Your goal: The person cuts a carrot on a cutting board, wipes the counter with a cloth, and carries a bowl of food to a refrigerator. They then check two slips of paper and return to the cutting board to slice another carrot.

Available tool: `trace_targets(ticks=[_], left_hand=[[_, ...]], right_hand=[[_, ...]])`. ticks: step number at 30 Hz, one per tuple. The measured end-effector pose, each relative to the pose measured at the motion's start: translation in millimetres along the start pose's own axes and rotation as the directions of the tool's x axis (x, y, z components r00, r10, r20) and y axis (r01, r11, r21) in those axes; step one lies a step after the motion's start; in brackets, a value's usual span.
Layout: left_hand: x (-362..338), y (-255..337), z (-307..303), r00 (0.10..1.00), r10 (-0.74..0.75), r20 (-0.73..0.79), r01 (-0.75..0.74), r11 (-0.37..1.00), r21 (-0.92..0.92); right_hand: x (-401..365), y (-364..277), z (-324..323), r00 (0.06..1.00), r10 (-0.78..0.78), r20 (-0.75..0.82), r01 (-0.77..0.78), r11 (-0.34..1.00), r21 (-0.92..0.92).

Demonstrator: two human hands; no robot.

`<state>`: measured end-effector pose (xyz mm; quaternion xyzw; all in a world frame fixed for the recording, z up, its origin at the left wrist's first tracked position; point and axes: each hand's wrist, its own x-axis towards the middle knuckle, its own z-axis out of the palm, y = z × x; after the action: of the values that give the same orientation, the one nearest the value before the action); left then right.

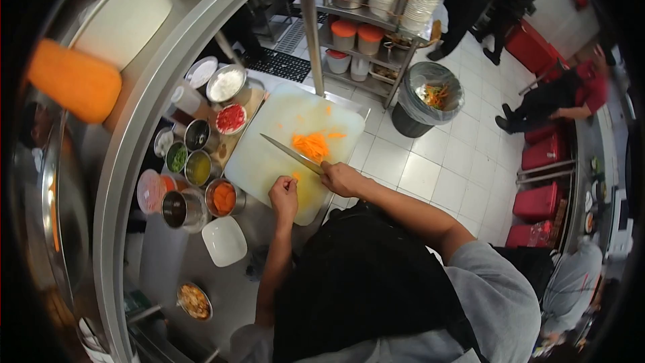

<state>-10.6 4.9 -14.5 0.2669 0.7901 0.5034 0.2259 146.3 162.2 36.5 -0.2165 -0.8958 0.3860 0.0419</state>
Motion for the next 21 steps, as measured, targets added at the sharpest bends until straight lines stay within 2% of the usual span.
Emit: trace_targets(ticks=[1, 2, 3, 5, 8, 15, 21], left_hand=[[-5.3, 8.4, -5.5, 0.983, 0.181, -0.035, -0.173, 0.971, 0.167], [-8.9, 17.9, -10.0, 0.933, 0.359, -0.032, -0.328, 0.883, 0.337], [-11.1, 22.5, -11.8, 0.935, 0.352, -0.043, -0.317, 0.885, 0.342], [-13.4, 32.3, -14.0, 0.9, 0.435, 0.003, -0.405, 0.835, 0.372], [-6.8, 34.1, -12.2, 0.886, 0.459, 0.062, -0.444, 0.803, 0.397], [-0.5, 31.5, -12.3, 0.893, 0.44, 0.096, -0.441, 0.814, 0.378], [2.7, 33.8, -10.2, 0.892, 0.426, 0.149, -0.446, 0.782, 0.435]], right_hand=[[-0.4, -5.3, 1.2, 1.0, -0.014, 0.018, 0.014, 1.0, -0.003], [-1.1, -10.1, 1.5, 0.999, -0.008, 0.035, 0.009, 1.0, -0.009], [-1.8, -13.4, 3.2, 0.999, 0.0, 0.048, 0.0, 1.0, -0.014], [-1.8, -18.7, 10.4, 0.999, -0.007, 0.05, 0.007, 1.0, 0.002], [-0.7, -20.8, 22.2, 0.999, -0.019, 0.038, 0.019, 1.0, -0.01], [-0.3, -23.2, 33.9, 0.998, -0.036, 0.057, 0.039, 0.998, -0.05], [15.8, -23.5, 38.7, 0.999, -0.016, 0.05, 0.019, 0.998, -0.054]])
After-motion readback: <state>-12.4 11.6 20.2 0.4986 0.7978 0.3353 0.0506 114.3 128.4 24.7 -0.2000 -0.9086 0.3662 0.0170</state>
